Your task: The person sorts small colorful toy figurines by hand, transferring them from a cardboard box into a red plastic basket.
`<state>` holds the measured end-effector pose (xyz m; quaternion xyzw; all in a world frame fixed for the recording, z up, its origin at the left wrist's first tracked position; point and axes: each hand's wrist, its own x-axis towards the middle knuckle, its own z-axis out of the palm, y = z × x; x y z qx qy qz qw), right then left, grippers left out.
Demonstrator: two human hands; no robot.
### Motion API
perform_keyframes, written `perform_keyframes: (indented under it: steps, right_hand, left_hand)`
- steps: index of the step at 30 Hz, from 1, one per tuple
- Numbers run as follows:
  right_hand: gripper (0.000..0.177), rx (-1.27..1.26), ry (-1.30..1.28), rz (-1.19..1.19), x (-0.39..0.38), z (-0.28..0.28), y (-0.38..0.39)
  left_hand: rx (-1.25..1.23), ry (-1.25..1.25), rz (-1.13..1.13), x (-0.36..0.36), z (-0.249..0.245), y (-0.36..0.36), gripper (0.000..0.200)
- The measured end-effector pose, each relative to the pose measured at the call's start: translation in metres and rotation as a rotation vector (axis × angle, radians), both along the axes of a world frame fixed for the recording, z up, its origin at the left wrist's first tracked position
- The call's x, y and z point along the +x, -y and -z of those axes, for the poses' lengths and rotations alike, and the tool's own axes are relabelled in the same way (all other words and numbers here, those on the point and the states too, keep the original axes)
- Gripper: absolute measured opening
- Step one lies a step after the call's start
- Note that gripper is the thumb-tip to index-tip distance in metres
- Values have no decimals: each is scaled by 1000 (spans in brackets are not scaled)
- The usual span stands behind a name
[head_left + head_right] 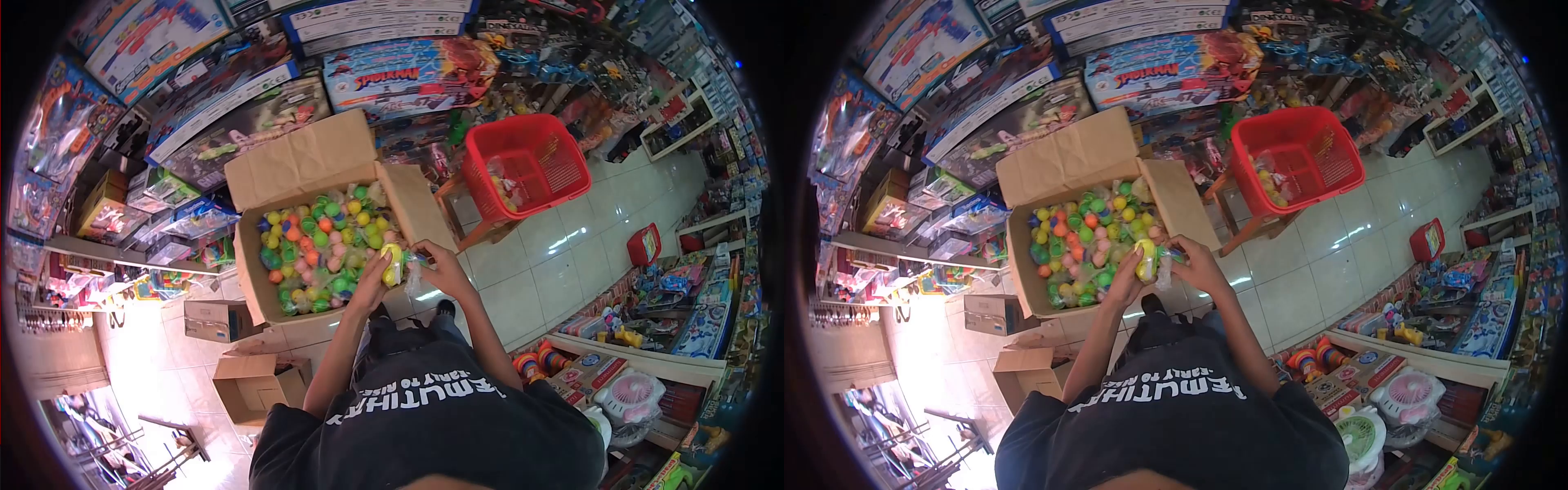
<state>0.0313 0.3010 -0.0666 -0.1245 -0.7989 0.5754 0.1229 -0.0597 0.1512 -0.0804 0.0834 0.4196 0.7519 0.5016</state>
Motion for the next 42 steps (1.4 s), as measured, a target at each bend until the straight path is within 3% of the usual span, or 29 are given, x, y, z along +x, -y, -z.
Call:
perform_keyframes:
  steps: [8,11,16,23,29,37,40,42]
  right_hand:
    - [17,40,-32,49,67,-20,-82]
    - [15,231,-125,76,97,-9,-126]
    - [14,80,29,159,152,4,-173]
    - [13,77,-10,259,196,10,-223]
    - [14,14,31,359,191,18,-257]
    - [19,-438,-7,209,140,15,-324]
    - [21,-285,67,165,109,29,-358]
    - [22,-321,82,98,88,33,-376]
  left_hand:
    - [145,-22,27,57,0,-82,40]
    - [146,11,42,89,5,-119,40]
    - [122,69,78,136,24,-172,39]
    - [33,23,123,158,31,-230,36]
    - [-11,-63,126,140,27,-264,42]
    - [-164,-265,-74,90,23,-322,43]
    - [-258,-206,-164,66,31,-346,45]
    - [-289,-186,-222,50,39,-358,45]
